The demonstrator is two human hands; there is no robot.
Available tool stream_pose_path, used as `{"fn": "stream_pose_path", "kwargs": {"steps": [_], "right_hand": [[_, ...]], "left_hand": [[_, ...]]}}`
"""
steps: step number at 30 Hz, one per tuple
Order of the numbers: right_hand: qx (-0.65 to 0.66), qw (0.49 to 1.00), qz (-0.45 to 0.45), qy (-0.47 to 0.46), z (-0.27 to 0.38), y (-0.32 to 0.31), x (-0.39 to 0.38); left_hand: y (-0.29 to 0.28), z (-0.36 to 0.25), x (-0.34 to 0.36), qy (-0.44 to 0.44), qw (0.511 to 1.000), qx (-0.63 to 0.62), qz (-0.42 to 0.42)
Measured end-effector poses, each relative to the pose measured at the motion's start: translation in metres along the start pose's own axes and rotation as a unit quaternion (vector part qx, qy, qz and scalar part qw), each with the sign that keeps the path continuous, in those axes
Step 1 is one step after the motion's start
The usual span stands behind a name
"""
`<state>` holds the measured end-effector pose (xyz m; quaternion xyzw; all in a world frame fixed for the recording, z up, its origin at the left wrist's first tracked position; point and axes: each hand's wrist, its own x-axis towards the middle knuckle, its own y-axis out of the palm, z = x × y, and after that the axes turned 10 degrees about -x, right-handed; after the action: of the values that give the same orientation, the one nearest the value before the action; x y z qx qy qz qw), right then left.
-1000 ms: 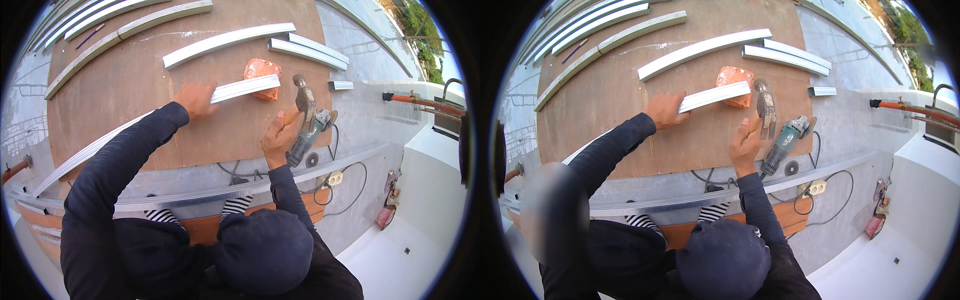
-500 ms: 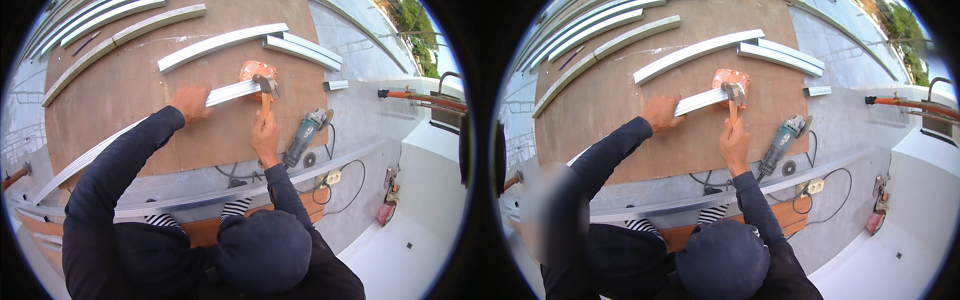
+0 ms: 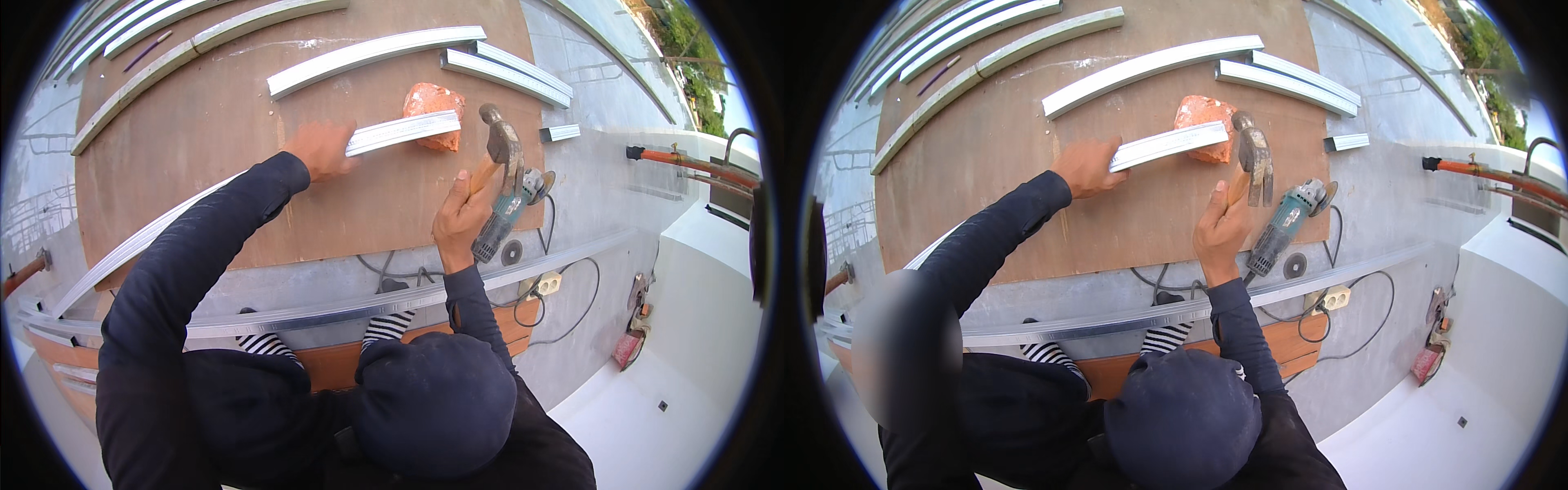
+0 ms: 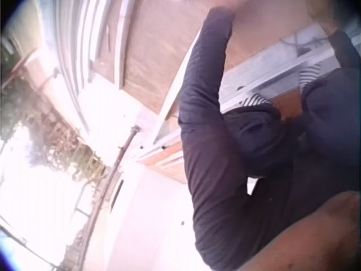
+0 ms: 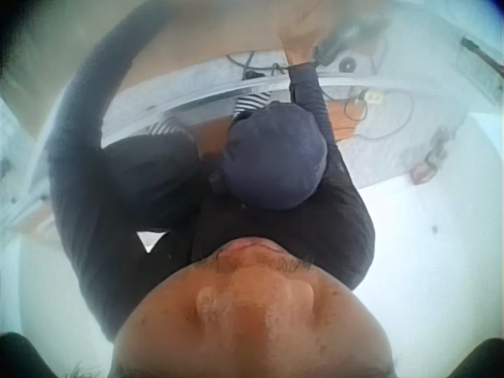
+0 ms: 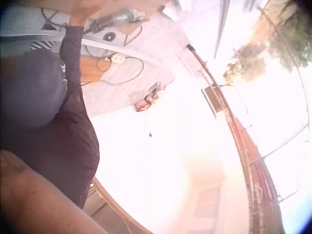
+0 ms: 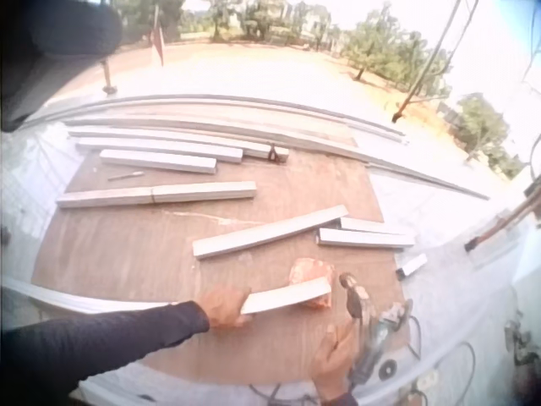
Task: The person shapes metal profiles using a hammer, measures them with a tape measure, and joins the sections together on a wooden workspace.
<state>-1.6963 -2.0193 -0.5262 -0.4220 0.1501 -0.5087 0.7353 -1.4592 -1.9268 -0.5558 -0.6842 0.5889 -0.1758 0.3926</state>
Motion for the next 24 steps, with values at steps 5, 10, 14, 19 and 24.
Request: {"fn": "stream_pose_path", "kwargs": {"steps": [5, 10, 14, 19, 24], "right_hand": [[-0.042, 0.998, 0.055, -0.002, -0.042, 0.016, 0.018], [0.018, 0.999, -0.028, 0.019, -0.02, 0.02, 0.006], [-0.023, 0.998, 0.052, 0.025, -0.032, 0.018, 0.012], [-0.007, 0.996, 0.058, 0.07, -0.029, 0.024, 0.003], [0.016, 0.998, 0.04, 0.048, -0.005, 0.006, 0.017]], "left_hand": [[0.0, 0.002, 0.006, 0.011, 1.0, 0.003, 0.013], [0.002, 0.003, 0.0, -0.013, 1.0, 0.004, 0.02], [-0.001, 0.0, 0.0, 0.007, 1.0, 0.011, 0.026], [0.006, 0.003, 0.001, -0.005, 1.0, 0.006, 0.011], [0.003, 0.0, 0.007, -0.007, 1.0, 0.017, 0.025]]}}
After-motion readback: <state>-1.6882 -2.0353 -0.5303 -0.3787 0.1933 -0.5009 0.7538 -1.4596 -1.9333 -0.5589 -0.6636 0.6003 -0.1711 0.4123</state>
